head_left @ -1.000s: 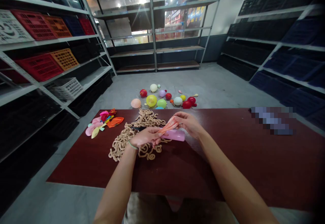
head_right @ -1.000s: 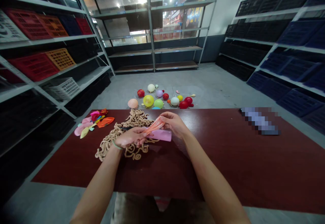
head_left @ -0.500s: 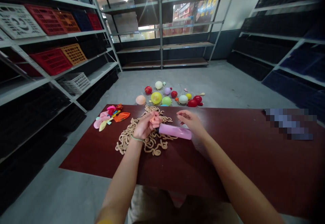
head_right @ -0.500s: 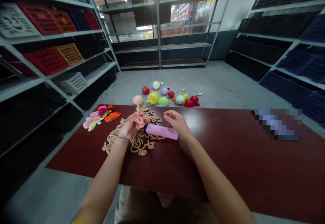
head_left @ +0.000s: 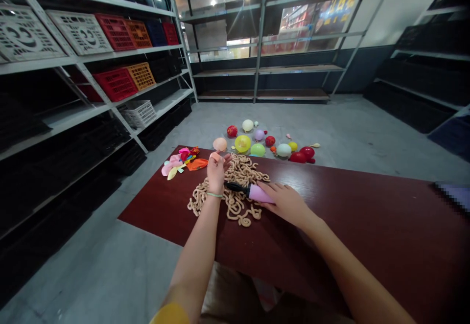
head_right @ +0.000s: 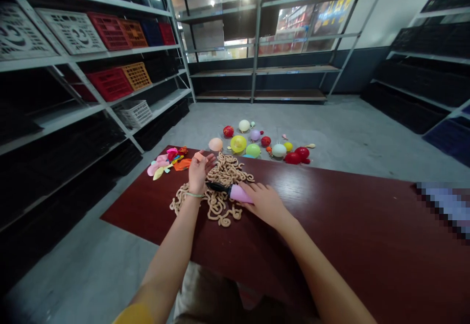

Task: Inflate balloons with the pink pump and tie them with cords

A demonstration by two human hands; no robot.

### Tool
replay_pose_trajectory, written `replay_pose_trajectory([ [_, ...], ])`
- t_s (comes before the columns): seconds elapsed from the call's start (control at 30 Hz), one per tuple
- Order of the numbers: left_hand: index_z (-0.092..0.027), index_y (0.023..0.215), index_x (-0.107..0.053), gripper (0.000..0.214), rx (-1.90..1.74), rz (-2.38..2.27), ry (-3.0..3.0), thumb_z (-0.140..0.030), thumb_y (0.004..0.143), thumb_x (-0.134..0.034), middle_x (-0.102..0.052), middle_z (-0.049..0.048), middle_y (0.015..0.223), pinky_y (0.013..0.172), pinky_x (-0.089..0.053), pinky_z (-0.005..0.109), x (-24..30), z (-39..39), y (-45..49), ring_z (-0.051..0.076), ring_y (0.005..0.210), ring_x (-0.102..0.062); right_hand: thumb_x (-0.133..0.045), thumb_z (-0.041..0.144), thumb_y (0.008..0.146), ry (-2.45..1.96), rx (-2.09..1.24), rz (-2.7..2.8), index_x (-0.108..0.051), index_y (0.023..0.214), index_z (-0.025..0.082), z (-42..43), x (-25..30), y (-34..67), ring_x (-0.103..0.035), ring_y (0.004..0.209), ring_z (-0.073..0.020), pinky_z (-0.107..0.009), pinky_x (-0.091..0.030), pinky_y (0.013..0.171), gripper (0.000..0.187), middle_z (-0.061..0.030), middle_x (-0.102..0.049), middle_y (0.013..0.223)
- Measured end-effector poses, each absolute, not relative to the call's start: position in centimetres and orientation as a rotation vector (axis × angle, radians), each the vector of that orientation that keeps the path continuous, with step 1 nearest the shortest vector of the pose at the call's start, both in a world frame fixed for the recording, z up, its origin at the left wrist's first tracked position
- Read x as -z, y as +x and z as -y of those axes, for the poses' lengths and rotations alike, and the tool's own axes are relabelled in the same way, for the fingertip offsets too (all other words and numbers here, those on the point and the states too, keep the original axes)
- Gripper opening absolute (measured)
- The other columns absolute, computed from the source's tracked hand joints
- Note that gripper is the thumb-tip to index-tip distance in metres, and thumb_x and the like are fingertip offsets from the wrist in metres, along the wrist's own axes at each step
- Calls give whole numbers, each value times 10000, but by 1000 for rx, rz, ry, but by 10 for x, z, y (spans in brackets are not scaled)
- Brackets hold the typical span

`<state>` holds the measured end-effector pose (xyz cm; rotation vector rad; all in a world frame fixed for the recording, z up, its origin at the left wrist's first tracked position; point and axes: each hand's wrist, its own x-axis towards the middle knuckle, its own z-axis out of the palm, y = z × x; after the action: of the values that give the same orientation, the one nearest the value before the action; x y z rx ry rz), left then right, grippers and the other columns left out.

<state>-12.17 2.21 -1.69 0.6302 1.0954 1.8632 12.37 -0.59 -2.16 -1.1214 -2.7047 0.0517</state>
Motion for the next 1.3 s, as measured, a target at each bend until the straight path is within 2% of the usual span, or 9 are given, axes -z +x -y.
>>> replay_pose_trajectory([
  [0.23, -225, 1234, -459, 281, -2051, -1008, 442, -221, 959, -518, -710, 84, 1104, 839, -553, 255, 13, -19, -132, 142, 973, -711, -459, 440, 959, -1240, 155, 2508, -390, 1503, 234, -5, 17, 143, -626, 1024, -262, -337, -472, 734, 585, -104, -652, 1217],
  [0.53, -199, 1226, -459, 313, -1897, -797, 392, -174, 933, -569, -720, 117, 1076, 905, -547, 336, 14, -17, -114, 188, 972, -720, -436, 454, 976, -1181, 161, 2485, -384, 1511, 238, 5, 23, 129, -624, 1002, -264, -356, -477, 766, 579, -105, -654, 1191],
  [0.77, -225, 1289, -427, 389, -1864, -866, 485, -239, 931, -580, -724, 99, 1066, 850, -557, 316, 14, -16, -112, 191, 978, -717, -438, 454, 968, -1202, 149, 2469, -382, 1516, 248, 4, 24, 131, -623, 979, -276, -366, -481, 755, 588, -114, -657, 1180],
  [0.9, -221, 1291, -426, 390, -1820, -983, 536, -260, 933, -576, -727, 83, 1029, 783, -556, 280, 15, -16, -104, 174, 916, -721, -424, 452, 971, -1223, 134, 2468, -385, 1508, 230, 5, 22, 129, -621, 993, -279, -367, -480, 771, 582, -120, -658, 1176],
  [1.07, -202, 1221, -476, 355, -1819, -993, 595, -289, 905, -615, -719, 62, 954, 800, -547, 302, 18, -17, -91, 183, 887, -708, -460, 464, 953, -1215, 111, 2434, -409, 1459, 149, 5, 24, 126, -603, 1052, -302, -400, -470, 863, 598, -161, -624, 1253],
  [1.2, -187, 1048, -519, 258, -1843, -877, 512, -425, 949, -507, -688, 67, 916, 811, -540, 320, 16, -12, -78, 186, 899, -691, -489, 339, 919, -1159, 62, 2446, -343, 1489, 170, 7, 28, 120, -570, 1119, -313, -428, -447, 917, 612, -151, -594, 1315],
  [1.3, -210, 905, -473, 257, -1934, -792, 425, -457, 963, -435, -607, 8, 781, 795, -536, 322, 11, -8, -69, 149, 773, -657, -492, 275, 894, -1149, 72, 2487, -306, 1510, 182, 11, 30, 112, -544, 1160, -307, -418, -432, 924, 650, -141, -552, 1381],
])
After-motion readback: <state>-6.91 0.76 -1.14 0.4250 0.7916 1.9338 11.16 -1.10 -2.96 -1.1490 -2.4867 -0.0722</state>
